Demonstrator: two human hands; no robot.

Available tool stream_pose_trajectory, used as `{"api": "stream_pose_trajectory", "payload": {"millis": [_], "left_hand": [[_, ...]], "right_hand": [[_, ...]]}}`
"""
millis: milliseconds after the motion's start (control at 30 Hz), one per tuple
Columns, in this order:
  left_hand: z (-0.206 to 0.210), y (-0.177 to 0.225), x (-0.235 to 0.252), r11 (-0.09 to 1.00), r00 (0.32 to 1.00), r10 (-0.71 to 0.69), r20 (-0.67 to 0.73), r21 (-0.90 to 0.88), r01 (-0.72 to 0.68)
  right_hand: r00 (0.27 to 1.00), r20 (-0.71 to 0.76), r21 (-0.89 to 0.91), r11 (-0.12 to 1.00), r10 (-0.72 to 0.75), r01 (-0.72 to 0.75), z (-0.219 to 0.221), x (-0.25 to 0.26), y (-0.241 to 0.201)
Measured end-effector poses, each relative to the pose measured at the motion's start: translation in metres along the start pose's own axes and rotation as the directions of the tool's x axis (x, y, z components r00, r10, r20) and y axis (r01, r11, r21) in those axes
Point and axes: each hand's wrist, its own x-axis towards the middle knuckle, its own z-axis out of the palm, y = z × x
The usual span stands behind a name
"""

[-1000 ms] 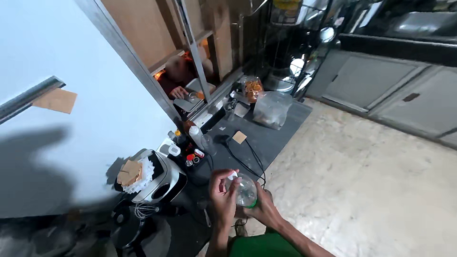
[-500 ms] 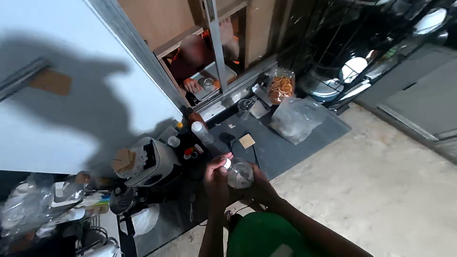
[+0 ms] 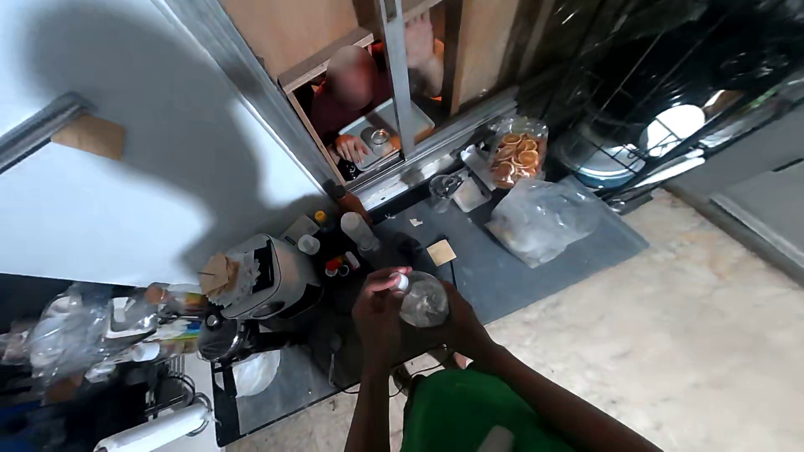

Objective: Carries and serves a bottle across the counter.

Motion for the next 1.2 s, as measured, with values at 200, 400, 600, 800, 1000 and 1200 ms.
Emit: {"api": "stream_pose_trajectory", "payload": {"millis": [200, 400, 600, 800, 1000, 1200], "left_hand": [[-0.009, -0.018, 0.012, 0.999, 0.999, -0.010, 0.045, 0.040, 0.008], [-0.005, -0.020, 0.018, 0.998, 0.998, 0.011, 0.054, 0.054, -0.014], [0.009, -0.014, 0.021, 0.958, 0.995, 0.040, -0.088, 0.287, -0.013], [0.017, -0.025, 0.026, 0.935, 0.977, 0.009, -0.214, 0.349, 0.068], [0.000, -0.032, 0.057, 0.977, 0.998, -0.055, -0.007, 0.205, 0.055], [-0.009, -0.047, 0.105, 0.990, 0.995, -0.064, 0.075, 0.132, 0.054]], "right_hand": [[0.998, 0.032, 0.009, 0.999, 0.049, -0.049, 0.002, 0.010, 0.004], [0.998, 0.036, 0.004, 0.998, 0.059, -0.059, 0.000, 0.015, 0.007], [0.995, 0.021, -0.021, 0.995, 0.093, -0.093, 0.002, 0.023, 0.005], [0.996, 0.025, -0.046, 0.996, 0.081, -0.080, 0.003, 0.036, 0.012], [0.999, 0.050, -0.062, 0.998, 0.021, -0.018, -0.002, 0.071, 0.014], [0.999, 0.028, -0.106, 0.993, -0.045, 0.047, 0.007, 0.124, 0.025]]}}
